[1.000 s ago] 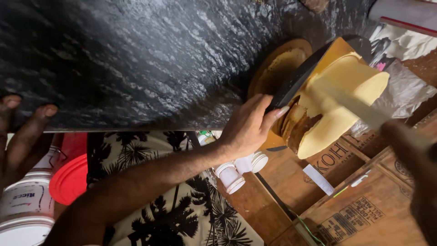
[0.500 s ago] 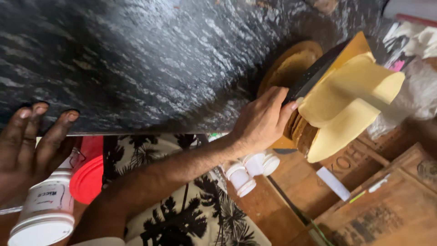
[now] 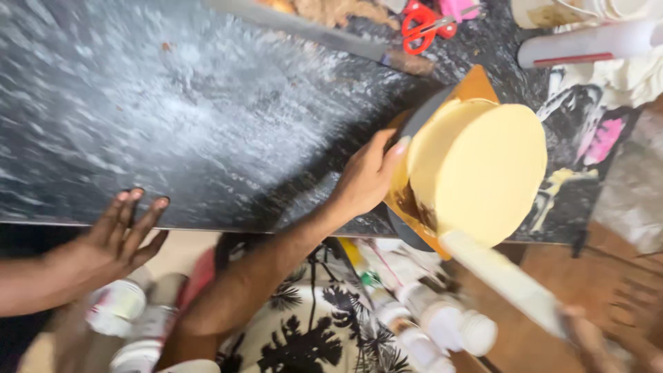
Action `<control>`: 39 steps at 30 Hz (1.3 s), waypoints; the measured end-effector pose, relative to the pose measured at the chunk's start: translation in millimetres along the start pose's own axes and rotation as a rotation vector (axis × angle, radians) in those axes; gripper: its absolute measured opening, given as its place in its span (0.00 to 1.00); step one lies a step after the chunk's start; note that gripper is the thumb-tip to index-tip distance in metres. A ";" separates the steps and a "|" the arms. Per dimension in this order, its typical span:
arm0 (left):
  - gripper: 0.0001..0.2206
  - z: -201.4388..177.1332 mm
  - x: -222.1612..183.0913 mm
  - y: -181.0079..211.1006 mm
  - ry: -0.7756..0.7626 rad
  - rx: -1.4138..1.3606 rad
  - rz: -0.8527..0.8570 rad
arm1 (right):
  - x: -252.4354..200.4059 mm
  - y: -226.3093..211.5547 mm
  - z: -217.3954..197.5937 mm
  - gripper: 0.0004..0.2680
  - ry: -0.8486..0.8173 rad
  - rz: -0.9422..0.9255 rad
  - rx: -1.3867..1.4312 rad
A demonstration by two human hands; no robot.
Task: The person frosts a cake by applying cream with a palette knife, smoothing the top and sides, and scraping away excess mixture.
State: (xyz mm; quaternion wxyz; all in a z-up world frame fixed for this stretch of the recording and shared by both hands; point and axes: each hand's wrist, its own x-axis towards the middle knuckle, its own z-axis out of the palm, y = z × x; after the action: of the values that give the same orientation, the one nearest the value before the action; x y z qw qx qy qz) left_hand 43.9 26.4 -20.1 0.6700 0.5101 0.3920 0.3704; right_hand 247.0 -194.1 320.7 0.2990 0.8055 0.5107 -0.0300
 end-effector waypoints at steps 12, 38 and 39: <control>0.20 -21.6 -40.3 -37.2 0.007 0.162 -0.031 | 1.4 61.6 363.7 0.19 0.346 0.783 1.367; 0.30 -11.7 -59.0 -109.6 0.373 0.335 -0.171 | 60.4 44.4 411.6 0.17 0.366 0.301 1.477; 0.29 -3.6 -56.5 -103.3 0.378 0.316 -0.118 | 65.7 54.5 411.9 0.13 0.692 0.095 0.916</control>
State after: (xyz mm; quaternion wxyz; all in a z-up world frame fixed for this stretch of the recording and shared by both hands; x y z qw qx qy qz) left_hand 27.0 -44.0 -113.0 0.5171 0.5064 0.5924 0.3537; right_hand 430.0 -368.5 -15.5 -0.2639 0.8379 0.4768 0.0307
